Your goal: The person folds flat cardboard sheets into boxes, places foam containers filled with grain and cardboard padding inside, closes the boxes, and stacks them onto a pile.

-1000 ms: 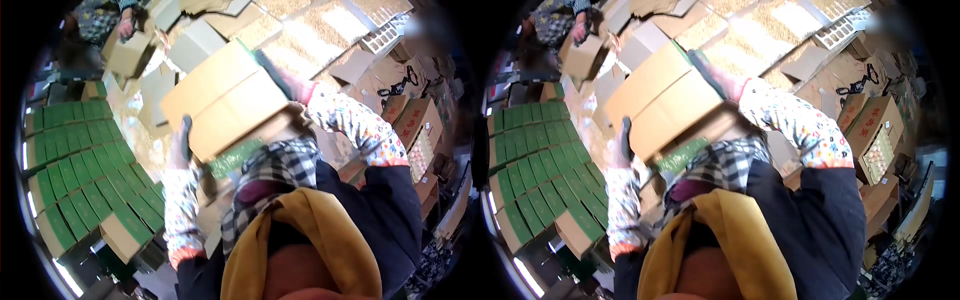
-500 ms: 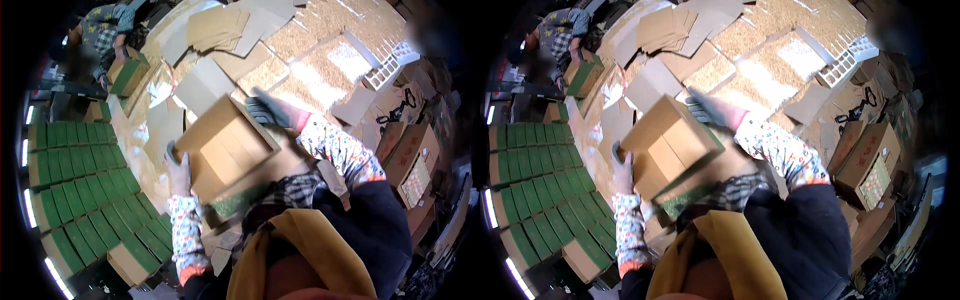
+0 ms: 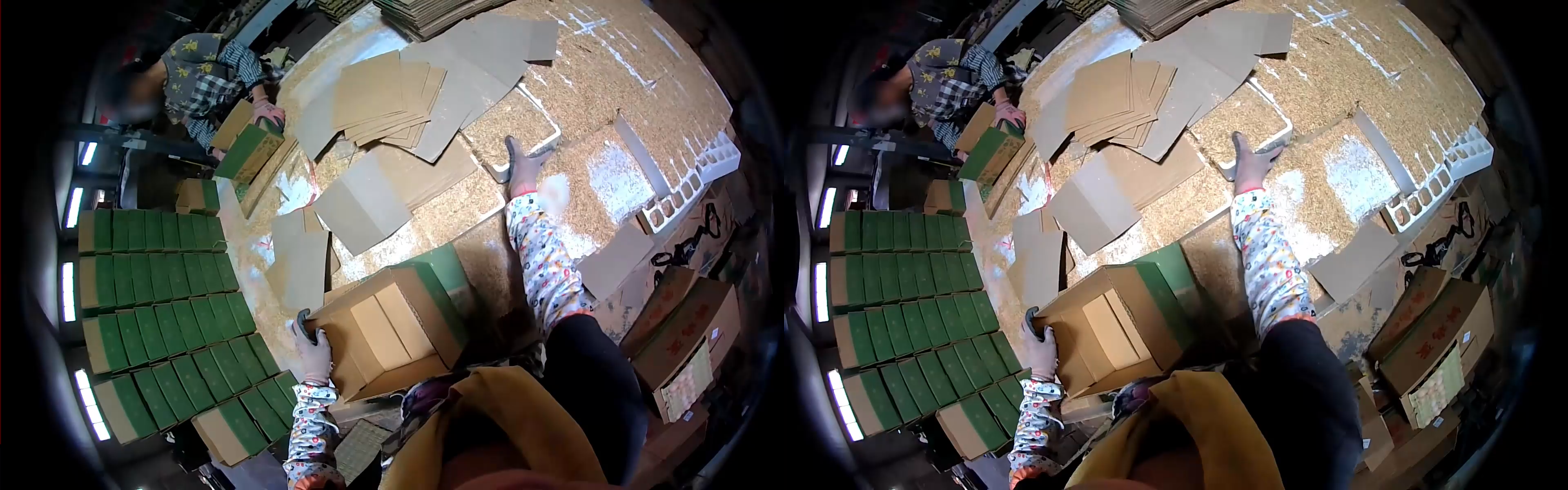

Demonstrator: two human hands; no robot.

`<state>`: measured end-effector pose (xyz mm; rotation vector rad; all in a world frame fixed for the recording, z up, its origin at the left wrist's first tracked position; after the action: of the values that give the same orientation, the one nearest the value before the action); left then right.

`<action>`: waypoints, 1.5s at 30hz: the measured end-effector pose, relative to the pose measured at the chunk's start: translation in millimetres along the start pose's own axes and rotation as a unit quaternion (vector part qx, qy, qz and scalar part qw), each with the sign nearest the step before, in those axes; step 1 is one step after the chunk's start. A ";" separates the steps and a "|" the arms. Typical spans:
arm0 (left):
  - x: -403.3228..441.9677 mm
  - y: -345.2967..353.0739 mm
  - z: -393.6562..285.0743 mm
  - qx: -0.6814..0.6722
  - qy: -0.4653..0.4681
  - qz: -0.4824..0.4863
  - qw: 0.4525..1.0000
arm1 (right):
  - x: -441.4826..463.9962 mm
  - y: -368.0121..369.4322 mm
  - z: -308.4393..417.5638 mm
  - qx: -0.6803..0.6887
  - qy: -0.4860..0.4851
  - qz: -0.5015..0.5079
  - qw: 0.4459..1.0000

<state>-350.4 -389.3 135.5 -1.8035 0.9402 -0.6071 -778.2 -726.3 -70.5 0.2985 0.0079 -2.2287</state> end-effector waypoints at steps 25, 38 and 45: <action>35.8 53.4 -13.3 -0.701 -0.144 0.176 0.676 | -301.4 -1.3 180.0 -0.145 0.147 0.595 0.777; 125.1 92.8 153.8 0.055 -0.196 0.155 0.967 | -301.4 -20.4 100.9 -0.241 -0.171 0.428 0.854; 125.5 14.2 90.6 0.100 0.064 -0.018 0.993 | -327.7 -3.8 117.2 -0.355 -0.316 0.415 0.776</action>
<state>-215.1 -447.0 85.5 -1.6205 0.8999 -0.8176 -609.8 -483.9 114.0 -0.7469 0.2920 -1.2048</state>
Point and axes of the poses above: each hand's wrist, its own x-axis towards the middle knuckle, its own y-axis out of the palm, z = x × y, the point moved 6 cm from there along x, towards the middle knuckle, and after that the axes turned 4 degrees about -y, right-handed, at the moved point
